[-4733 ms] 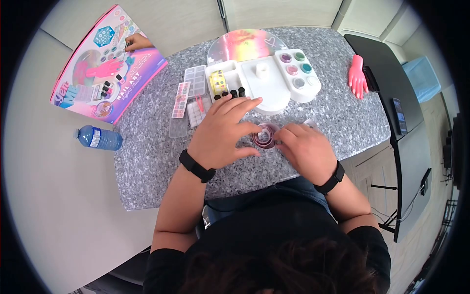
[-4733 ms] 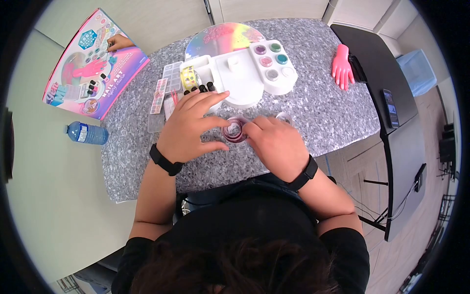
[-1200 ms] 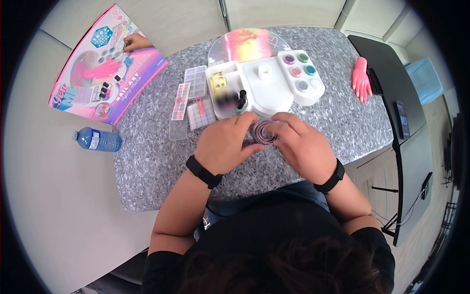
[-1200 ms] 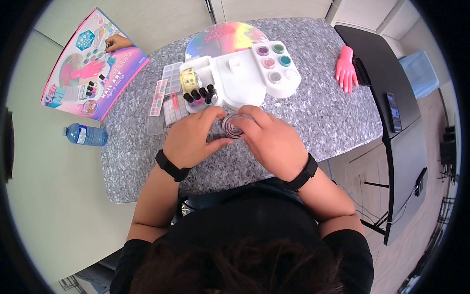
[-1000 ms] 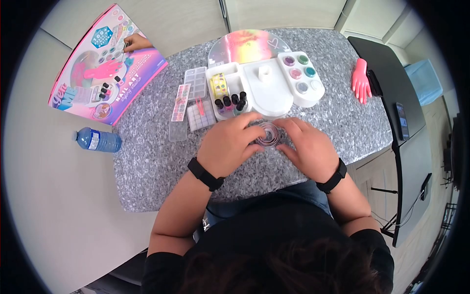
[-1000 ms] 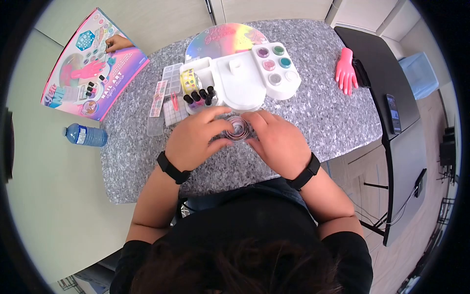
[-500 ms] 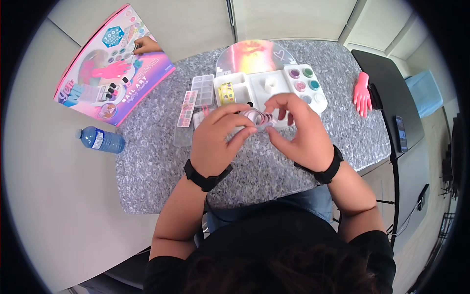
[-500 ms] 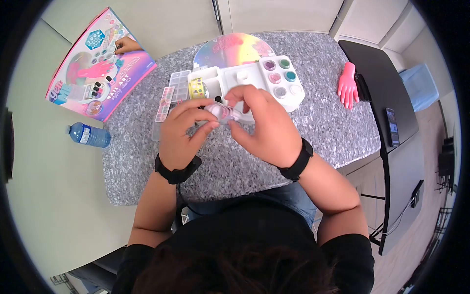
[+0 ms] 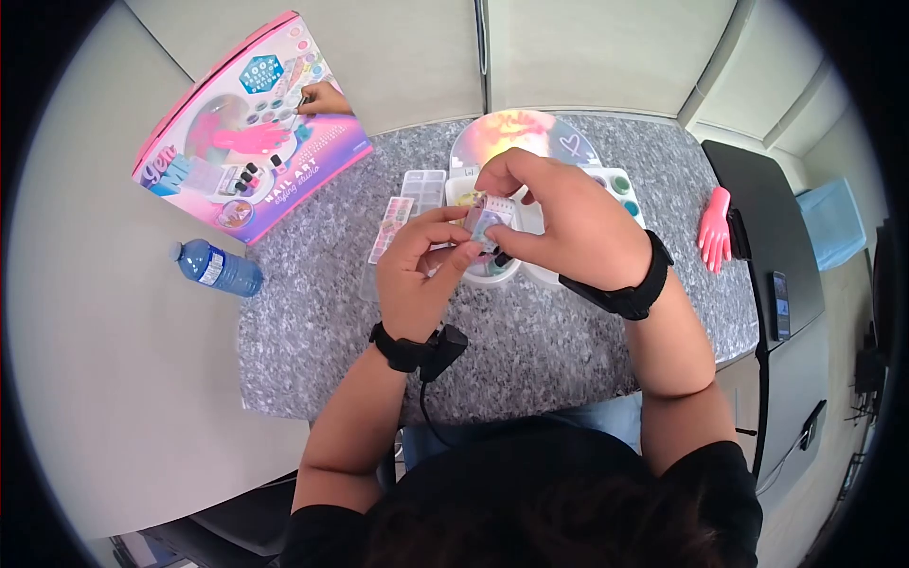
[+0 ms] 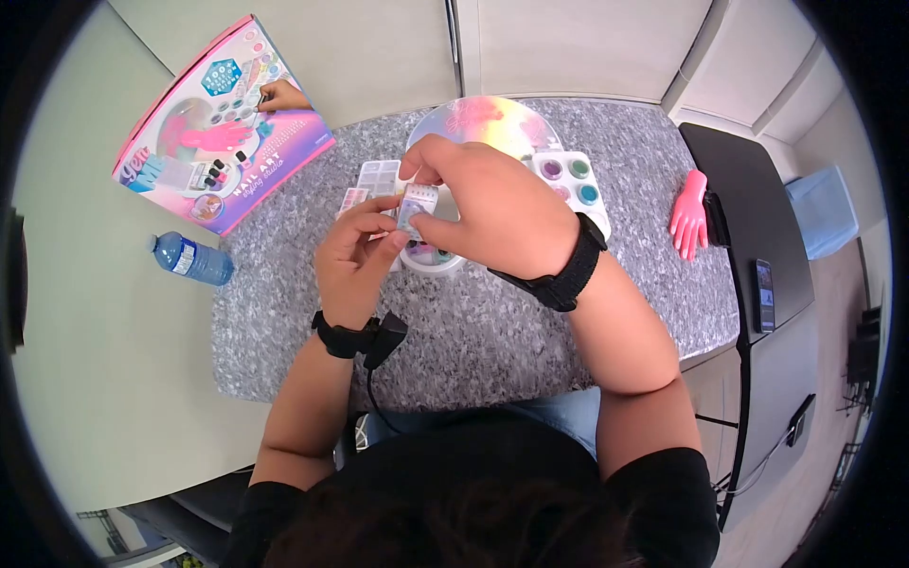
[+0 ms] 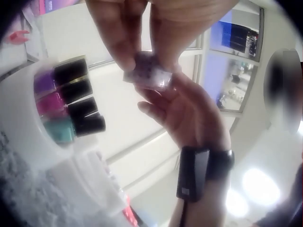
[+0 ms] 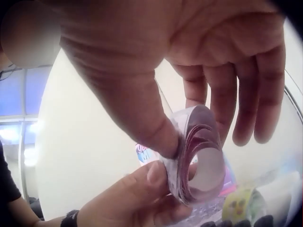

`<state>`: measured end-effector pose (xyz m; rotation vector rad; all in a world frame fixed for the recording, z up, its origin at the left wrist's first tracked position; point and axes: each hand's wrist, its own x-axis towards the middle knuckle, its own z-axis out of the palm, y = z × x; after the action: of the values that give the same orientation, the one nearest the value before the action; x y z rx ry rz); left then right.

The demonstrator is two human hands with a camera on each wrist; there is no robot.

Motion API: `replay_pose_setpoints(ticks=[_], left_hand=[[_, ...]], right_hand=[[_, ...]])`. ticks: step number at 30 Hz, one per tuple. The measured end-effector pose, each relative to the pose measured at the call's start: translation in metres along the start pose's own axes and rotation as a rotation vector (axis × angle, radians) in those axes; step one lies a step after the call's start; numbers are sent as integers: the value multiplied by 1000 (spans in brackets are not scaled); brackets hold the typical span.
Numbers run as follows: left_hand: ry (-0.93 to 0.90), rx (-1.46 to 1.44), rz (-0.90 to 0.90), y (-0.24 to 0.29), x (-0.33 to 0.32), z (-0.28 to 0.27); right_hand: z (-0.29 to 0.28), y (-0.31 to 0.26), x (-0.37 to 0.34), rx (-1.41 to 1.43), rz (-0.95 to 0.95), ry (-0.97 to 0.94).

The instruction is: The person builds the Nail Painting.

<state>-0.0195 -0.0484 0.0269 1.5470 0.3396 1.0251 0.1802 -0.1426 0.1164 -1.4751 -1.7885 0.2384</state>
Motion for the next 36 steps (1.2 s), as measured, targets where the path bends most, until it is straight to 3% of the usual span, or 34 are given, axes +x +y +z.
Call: replay_pose_setpoints(ticks=[4,7,10,13,15,17,19,22,28,34,36], left_hand=[[18,98,75,-5,5,-6],[53,125,-8,-4,7,-12],[87,156,-56,-9,11,-19],[148,313,-54,-11,19,-36],[164,662,-132,-4,23,-47],[161,764,-111,-13,26,-60],[161,867,-91,-16,28,-66],[109,997,-169,-16,28,-68],[0,992,-192,-21,30,-63],[-38,1047,-101,-40,57,-63],[-109,1118,-314,-26,73,-54]], right_hand=[[-11,11,3,-59,52,61],[-9,36,8,-114,37,85],[0,61,10,-106,62,-28],[11,74,10,-80,109,-137],[19,75,12,-83,137,-204],[24,75,12,-101,151,-236],[29,77,10,-257,-25,-134],[24,71,10,-199,127,-212],[26,63,9,-225,137,-218],[23,46,10,-282,212,-322],[30,46,7,-316,205,-302]])
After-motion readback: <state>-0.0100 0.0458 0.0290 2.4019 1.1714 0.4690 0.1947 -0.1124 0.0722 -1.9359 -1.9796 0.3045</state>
